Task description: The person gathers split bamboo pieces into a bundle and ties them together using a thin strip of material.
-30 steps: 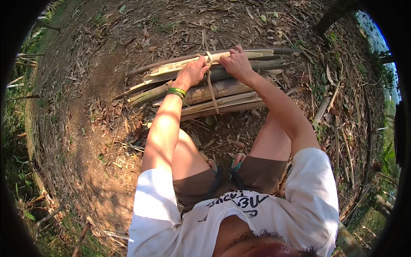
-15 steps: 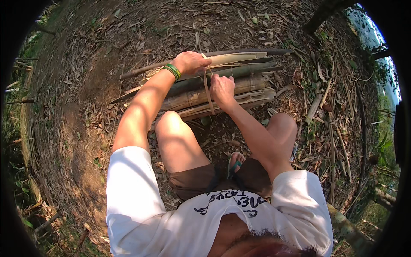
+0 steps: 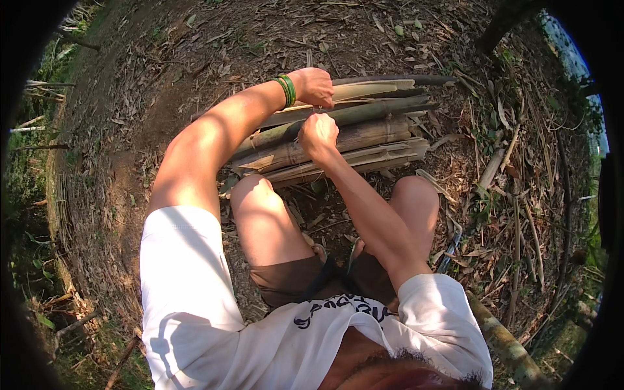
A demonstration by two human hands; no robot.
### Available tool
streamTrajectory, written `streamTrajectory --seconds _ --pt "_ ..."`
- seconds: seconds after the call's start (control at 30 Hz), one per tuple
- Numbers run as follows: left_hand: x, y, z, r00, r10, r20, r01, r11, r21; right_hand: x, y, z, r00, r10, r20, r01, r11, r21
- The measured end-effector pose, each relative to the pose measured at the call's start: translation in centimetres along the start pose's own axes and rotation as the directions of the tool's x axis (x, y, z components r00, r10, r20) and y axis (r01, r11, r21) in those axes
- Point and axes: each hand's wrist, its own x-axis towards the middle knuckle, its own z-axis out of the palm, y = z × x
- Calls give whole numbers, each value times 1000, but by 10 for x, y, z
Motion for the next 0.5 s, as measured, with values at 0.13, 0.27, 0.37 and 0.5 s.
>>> streamTrajectory --seconds 0.13,0.27,0.37,0.5 --pt "15 0 -2 998 59 4 -59 983 176 7 -17 19 982 180 -66 -165 969 181" --pt "30 3 -6 999 -34 0 33 992 123 14 -21 35 936 280 -215 -201 923 328" --pt "37 5 -3 988 -154 27 151 984 90 17 -17 42 914 343 -216 -234 882 409" --pt "46 13 9 910 -296 292 265 954 141 13 -26 65 908 388 -159 -260 819 512"
